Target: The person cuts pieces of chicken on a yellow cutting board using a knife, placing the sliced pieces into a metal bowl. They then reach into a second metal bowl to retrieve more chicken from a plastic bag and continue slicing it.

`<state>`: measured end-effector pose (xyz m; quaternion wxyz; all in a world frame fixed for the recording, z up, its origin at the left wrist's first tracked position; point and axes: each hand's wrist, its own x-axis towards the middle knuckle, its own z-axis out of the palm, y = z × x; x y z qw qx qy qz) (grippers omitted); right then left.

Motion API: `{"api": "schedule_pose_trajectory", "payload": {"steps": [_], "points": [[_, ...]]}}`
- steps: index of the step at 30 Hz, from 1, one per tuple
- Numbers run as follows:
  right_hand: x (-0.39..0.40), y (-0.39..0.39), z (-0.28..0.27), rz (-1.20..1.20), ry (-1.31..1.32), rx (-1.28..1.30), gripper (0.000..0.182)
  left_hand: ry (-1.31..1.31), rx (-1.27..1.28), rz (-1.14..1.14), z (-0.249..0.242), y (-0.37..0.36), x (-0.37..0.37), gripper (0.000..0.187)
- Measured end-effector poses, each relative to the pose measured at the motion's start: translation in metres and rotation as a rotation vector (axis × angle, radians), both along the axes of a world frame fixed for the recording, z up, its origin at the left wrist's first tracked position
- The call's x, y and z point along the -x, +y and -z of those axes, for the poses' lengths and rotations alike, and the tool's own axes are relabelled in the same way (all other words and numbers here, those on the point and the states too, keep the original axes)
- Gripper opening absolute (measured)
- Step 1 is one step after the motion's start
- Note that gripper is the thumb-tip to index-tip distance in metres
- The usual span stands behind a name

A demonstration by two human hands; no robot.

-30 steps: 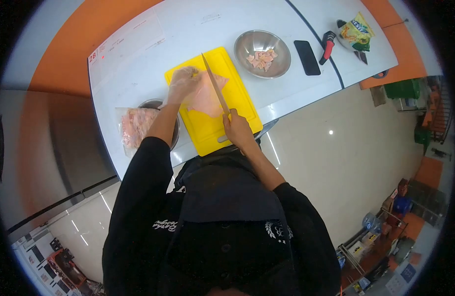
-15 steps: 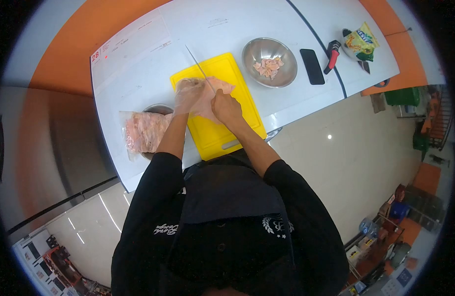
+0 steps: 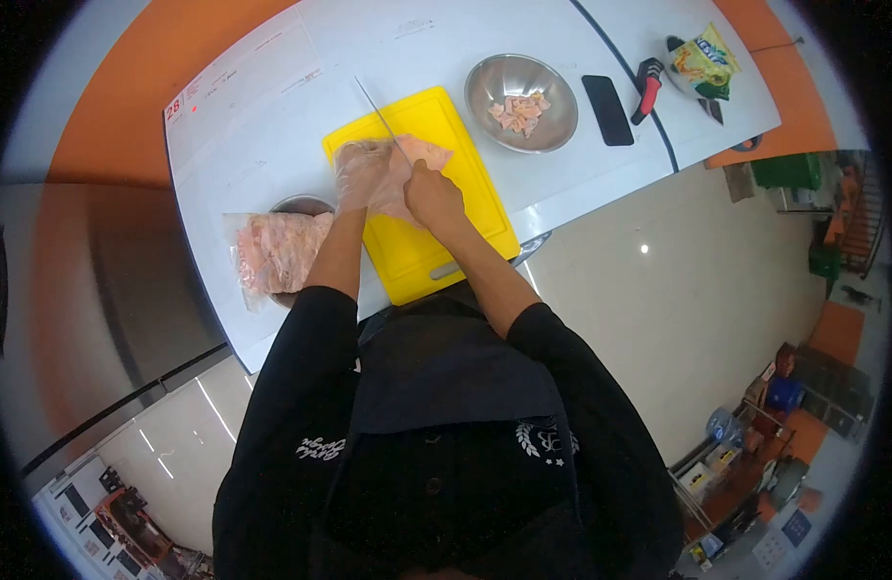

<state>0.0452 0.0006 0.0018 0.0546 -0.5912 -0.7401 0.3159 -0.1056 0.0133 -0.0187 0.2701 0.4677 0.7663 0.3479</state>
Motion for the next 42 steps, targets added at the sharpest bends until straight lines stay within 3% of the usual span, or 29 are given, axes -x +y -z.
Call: {"api": "schedule_pose_trajectory", "payload": {"steps": [10, 22, 25, 28, 34, 38, 39, 42], "points": [[-0.020, -0.032, -0.007, 0.007, -0.035, 0.009, 0.024, 0.251, -0.047, 0.031, 0.002, 0.001, -0.004, 0.030], [-0.095, -0.146, -0.016, 0.065, -0.113, 0.086, 0.022, 0.155, -0.034, 0.043, 0.006, 0.001, -0.001, 0.030], [-0.123, -0.181, -0.018, 0.060, -0.161, 0.109, 0.022, -0.079, -0.105, 0.062, -0.002, -0.009, -0.006, 0.030], [-0.149, -0.213, -0.031, 0.052, -0.189, 0.137, 0.022, 0.181, -0.049, 0.133, -0.002, -0.007, -0.009, 0.030], [-0.186, -0.237, -0.074, 0.054, -0.221, 0.266, 0.025, 0.254, -0.037, 0.079, 0.009, 0.000, -0.006, 0.031], [-0.211, -0.217, -0.108, 0.163, -0.026, 0.538, 0.029, 0.450, -0.259, 0.244, 0.012, 0.017, -0.010, 0.031], [-0.215, -0.214, -0.108, 0.178, -0.030, 0.459, 0.031, 0.442, -0.350, 0.287, 0.009, 0.018, -0.018, 0.031], [-0.223, -0.199, -0.085, 0.199, 0.132, 0.290, 0.031, 0.472, -0.231, 0.451, -0.005, 0.026, -0.034, 0.032]]}}
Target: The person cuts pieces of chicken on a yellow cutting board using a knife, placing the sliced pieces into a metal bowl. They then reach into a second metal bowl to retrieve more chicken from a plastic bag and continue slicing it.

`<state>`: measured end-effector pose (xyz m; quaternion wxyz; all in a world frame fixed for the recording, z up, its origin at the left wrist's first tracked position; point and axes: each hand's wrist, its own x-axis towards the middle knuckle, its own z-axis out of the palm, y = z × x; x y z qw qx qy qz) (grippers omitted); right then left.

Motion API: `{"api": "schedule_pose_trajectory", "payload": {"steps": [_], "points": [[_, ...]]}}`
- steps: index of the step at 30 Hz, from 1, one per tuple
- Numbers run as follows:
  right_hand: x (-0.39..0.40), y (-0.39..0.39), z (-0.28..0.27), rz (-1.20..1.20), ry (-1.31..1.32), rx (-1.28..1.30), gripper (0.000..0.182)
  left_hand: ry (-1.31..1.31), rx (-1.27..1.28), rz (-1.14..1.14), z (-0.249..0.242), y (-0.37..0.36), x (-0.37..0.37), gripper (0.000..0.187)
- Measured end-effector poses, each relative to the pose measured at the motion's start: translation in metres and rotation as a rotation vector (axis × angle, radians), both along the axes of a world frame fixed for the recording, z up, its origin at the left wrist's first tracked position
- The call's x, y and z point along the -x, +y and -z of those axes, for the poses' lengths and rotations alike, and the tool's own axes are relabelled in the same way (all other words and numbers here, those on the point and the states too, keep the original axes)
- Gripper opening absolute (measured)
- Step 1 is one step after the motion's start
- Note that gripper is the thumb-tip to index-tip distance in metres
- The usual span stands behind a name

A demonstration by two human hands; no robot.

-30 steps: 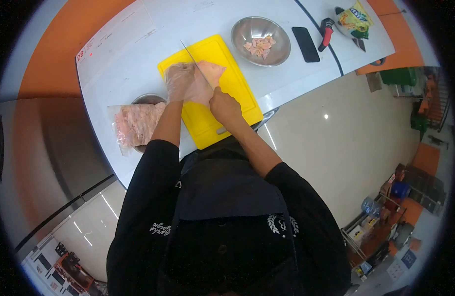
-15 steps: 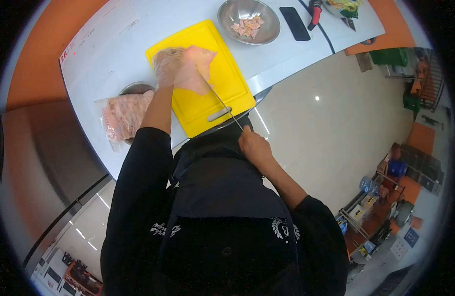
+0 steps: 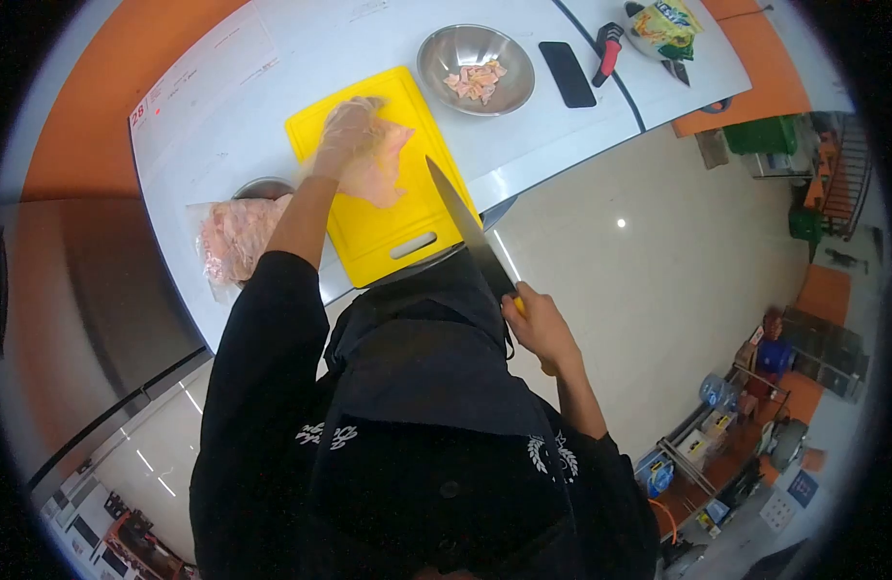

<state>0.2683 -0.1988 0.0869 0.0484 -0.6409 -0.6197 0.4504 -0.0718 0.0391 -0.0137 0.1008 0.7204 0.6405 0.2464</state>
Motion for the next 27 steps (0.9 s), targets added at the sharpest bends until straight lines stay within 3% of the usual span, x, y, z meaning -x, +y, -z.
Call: {"api": "schedule_pose_trajectory", "payload": {"steps": [4, 10, 14, 15, 17, 19, 22, 25, 27], "points": [[-0.001, 0.038, 0.012, 0.021, 0.021, 0.016, 0.033, 0.260, 0.403, 0.149, -0.028, 0.016, -0.007, 0.033], [-0.009, 0.082, 0.019, -0.067, 0.062, -0.009, 0.033, 0.457, 0.373, 0.336, -0.017, 0.027, -0.006, 0.032], [-0.021, 0.107, 0.022, -0.135, 0.095, -0.032, 0.033, 0.368, 0.298, 0.453, -0.027, 0.017, -0.005, 0.034], [-0.022, 0.115, 0.019, -0.155, 0.098, -0.035, 0.033, 0.353, 0.264, 0.499, -0.052, 0.000, -0.012, 0.034], [-0.025, 0.129, 0.018, -0.186, 0.106, -0.019, 0.033, 0.293, 0.279, 0.463, -0.060, -0.003, -0.016, 0.033], [-0.027, 0.142, 0.018, -0.206, 0.114, 0.014, 0.033, 0.204, 0.367, 0.299, -0.044, 0.008, -0.014, 0.032], [-0.029, 0.157, 0.019, -0.293, 0.087, -0.042, 0.032, 0.274, 0.185, 0.429, -0.037, 0.006, -0.007, 0.032], [-0.038, 0.171, 0.019, -0.373, 0.065, -0.028, 0.031, -0.093, 0.233, 0.386, -0.027, 0.014, 0.016, 0.028], [-0.045, 0.180, 0.023, -0.447, 0.078, -0.066, 0.031, 0.064, 0.362, 0.353, -0.053, 0.004, 0.028, 0.025]]}}
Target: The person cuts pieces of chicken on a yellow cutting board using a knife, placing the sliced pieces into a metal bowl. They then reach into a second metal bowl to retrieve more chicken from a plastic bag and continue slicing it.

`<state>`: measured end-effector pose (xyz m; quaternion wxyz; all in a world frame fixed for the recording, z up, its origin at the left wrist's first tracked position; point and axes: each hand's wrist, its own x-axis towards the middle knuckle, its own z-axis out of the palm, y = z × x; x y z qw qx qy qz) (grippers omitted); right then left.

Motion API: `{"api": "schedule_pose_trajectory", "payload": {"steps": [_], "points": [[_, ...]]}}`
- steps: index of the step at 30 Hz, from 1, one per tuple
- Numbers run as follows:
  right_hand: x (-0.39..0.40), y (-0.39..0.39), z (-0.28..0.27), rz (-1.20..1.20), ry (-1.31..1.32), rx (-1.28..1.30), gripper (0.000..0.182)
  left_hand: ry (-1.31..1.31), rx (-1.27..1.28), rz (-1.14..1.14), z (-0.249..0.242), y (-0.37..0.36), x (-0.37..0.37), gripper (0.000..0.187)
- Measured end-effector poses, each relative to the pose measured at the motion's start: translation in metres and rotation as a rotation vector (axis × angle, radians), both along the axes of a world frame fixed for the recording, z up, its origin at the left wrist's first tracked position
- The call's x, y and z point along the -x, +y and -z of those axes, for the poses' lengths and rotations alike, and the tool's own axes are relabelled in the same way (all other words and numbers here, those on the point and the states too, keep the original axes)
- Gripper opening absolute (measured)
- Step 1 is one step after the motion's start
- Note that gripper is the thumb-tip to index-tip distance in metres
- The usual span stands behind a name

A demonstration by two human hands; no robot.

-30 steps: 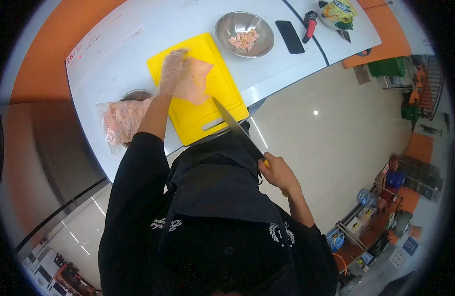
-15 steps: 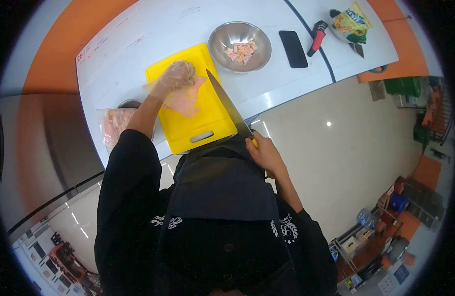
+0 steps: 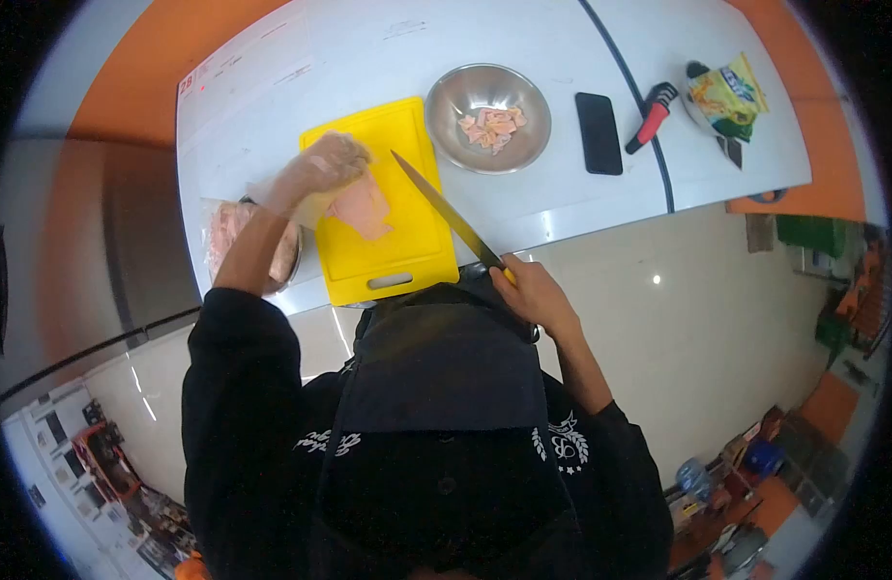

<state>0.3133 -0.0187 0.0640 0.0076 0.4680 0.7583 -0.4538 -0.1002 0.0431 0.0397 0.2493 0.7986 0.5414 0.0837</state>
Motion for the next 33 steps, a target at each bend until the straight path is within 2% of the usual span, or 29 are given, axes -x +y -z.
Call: {"api": "schedule_pose_trajectory", "payload": {"steps": [1, 4, 8, 10, 13, 16, 19, 22, 25, 28, 31, 33], "points": [[-0.001, 0.004, 0.002, -0.041, 0.010, -0.018, 0.031, 0.088, 0.051, -0.008, -0.023, -0.010, 0.002, 0.024], [0.011, 0.017, 0.009, -0.270, -0.058, -0.053, 0.031, 0.044, -0.038, -0.214, -0.061, -0.044, 0.009, 0.023], [0.038, 0.026, 0.012, -0.437, -0.072, -0.121, 0.028, -0.082, 0.107, -0.646, -0.078, -0.081, 0.004, 0.024], [0.047, 0.032, 0.016, -0.467, -0.117, -0.183, 0.027, -0.219, 0.271, -0.939, -0.118, -0.093, -0.025, 0.025], [0.049, 0.045, 0.016, -0.447, -0.139, -0.293, 0.024, -0.278, 0.186, -1.011, -0.112, -0.108, -0.028, 0.035], [0.054, 0.059, 0.005, -0.439, -0.146, -0.294, 0.023, -0.421, 0.253, -1.013, -0.121, -0.111, -0.036, 0.037], [0.062, 0.059, 0.011, -0.361, -0.140, -0.348, 0.024, -0.362, 0.216, -1.071, -0.123, -0.109, -0.049, 0.034], [0.069, 0.064, 0.010, -0.311, -0.166, -0.359, 0.024, -0.323, 0.185, -1.033, -0.123, -0.110, -0.058, 0.034], [0.069, 0.058, 0.005, -0.306, -0.156, -0.299, 0.025, -0.253, 0.086, -1.017, -0.095, -0.118, -0.055, 0.039], [0.057, 0.056, -0.005, -0.334, -0.095, -0.214, 0.028, -0.492, 0.181, -1.104, -0.089, -0.124, -0.065, 0.039], [0.040, 0.056, -0.004, -0.320, -0.063, -0.140, 0.030, -0.524, 0.224, -1.140, -0.102, -0.123, -0.086, 0.036], [0.026, 0.057, 0.001, -0.256, -0.006, -0.116, 0.031, -0.832, 0.166, -1.128, -0.090, -0.126, -0.100, 0.033]]}}
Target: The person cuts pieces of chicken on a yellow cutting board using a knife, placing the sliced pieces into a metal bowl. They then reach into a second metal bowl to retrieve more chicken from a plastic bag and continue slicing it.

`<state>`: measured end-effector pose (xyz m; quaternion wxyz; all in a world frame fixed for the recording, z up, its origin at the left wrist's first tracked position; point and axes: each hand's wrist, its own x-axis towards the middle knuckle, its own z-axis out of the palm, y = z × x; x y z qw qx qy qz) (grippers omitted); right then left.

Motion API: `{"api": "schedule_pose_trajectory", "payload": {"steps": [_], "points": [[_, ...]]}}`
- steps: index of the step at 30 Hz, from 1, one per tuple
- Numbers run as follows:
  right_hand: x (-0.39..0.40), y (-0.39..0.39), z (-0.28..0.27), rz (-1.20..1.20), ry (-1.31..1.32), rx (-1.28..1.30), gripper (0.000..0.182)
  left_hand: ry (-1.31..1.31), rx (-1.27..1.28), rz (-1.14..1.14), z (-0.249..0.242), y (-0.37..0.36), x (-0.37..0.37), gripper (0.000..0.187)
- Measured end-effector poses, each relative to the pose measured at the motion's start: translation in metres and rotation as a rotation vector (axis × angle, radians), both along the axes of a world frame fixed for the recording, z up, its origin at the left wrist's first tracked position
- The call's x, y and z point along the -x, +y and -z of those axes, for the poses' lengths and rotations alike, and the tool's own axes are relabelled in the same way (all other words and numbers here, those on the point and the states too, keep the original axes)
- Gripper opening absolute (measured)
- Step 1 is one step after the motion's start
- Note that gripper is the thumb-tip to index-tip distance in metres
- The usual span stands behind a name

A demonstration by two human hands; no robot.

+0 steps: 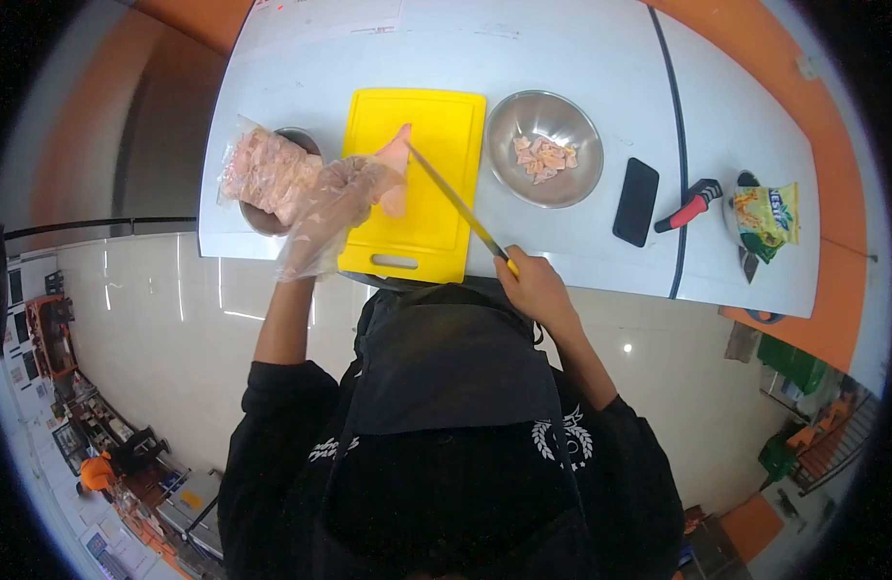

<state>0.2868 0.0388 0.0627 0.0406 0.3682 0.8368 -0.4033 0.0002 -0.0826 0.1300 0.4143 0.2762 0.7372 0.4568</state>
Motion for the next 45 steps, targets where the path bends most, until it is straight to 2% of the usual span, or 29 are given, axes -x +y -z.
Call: {"api": "schedule_pose_trajectory", "payload": {"steps": [1, 4, 5, 7, 10, 13, 14, 16, 19, 22, 25, 28, 31, 32, 35, 37, 40, 41, 44, 45], "points": [[-0.004, -0.001, 0.002, 0.031, 0.028, 0.018, 0.031, -0.107, -0.094, -0.034, 0.009, -0.003, -0.007, 0.032], [-0.012, -0.002, -0.005, 0.104, 0.046, 0.037, 0.029, -0.259, -0.136, -0.144, 0.044, -0.011, -0.026, 0.029], [-0.014, -0.003, -0.006, 0.117, 0.049, 0.063, 0.030, -0.232, -0.078, -0.177, 0.065, -0.016, -0.028, 0.030], [-0.013, -0.008, -0.005, 0.147, 0.056, 0.115, 0.031, -0.175, 0.040, -0.241, 0.108, -0.027, -0.029, 0.031], [-0.010, -0.014, 0.011, 0.064, -0.020, 0.122, 0.033, 0.011, 0.141, -0.235, 0.136, -0.036, -0.032, 0.037], [-0.006, -0.024, 0.020, 0.028, -0.063, 0.111, 0.034, 0.357, 0.283, -0.221, 0.160, -0.047, -0.027, 0.046], [-0.006, -0.025, 0.022, 0.031, -0.064, 0.108, 0.035, 0.503, 0.288, -0.162, 0.163, -0.055, -0.025, 0.046], [-0.006, -0.026, 0.023, 0.041, -0.064, 0.100, 0.036, 0.793, 0.292, -0.034, 0.134, -0.059, -0.024, 0.045], [-0.010, -0.025, 0.019, 0.080, -0.040, 0.089, 0.034, 1.004, 0.056, 0.071, 0.089, -0.039, -0.014, 0.045], [-0.010, -0.023, 0.014, 0.105, -0.049, 0.094, 0.033, 1.082, 0.166, 0.094, 0.126, 0.004, 0.025, 0.034], [-0.011, -0.026, 0.013, 0.118, -0.001, 0.073, 0.033, 0.908, 0.489, 0.085, 0.141, 0.044, 0.050, 0.023], [-0.009, -0.032, 0.004, 0.185, -0.014, 0.113, 0.033, 1.391, 0.302, 0.626, 0.149, 0.032, 0.065, 0.018], [-0.007, -0.041, 0.006, 0.222, -0.009, 0.119, 0.034, 1.581, 0.100, 0.692, 0.162, 0.039, 0.081, 0.015], [-0.008, -0.044, 0.007, 0.228, 0.006, 0.110, 0.034, 1.473, 0.087, 0.651, 0.164, 0.046, 0.085, 0.017], [-0.011, -0.055, 0.012, 0.251, 0.025, 0.094, 0.034, 1.213, 0.116, 0.586, 0.124, 0.079, 0.092, 0.027], [-0.012, -0.059, 0.016, 0.260, 0.007, 0.096, 0.034, 1.129, 0.230, 0.595, 0.122, 0.112, 0.116, 0.035], [-0.008, -0.062, 0.012, 0.280, -0.020, 0.124, 0.034, 0.850, 0.314, 0.366, 0.058, 0.132, 0.104, 0.043], [-0.007, -0.063, 0.012, 0.264, -0.033, 0.120, 0.034, 0.947, 0.179, 0.219, 0.064, 0.127, 0.100, 0.042], [-0.006, -0.064, 0.015, 0.221, -0.042, 0.114, 0.034, 0.880, -0.076, 0.385, 0.051, 0.092, 0.074, 0.043], [-0.006, -0.066, 0.016, 0.209, -0.025, 0.113, 0.033, 0.891, 0.048, 0.469, 0.092, 0.075, 0.071, 0.043]]}}
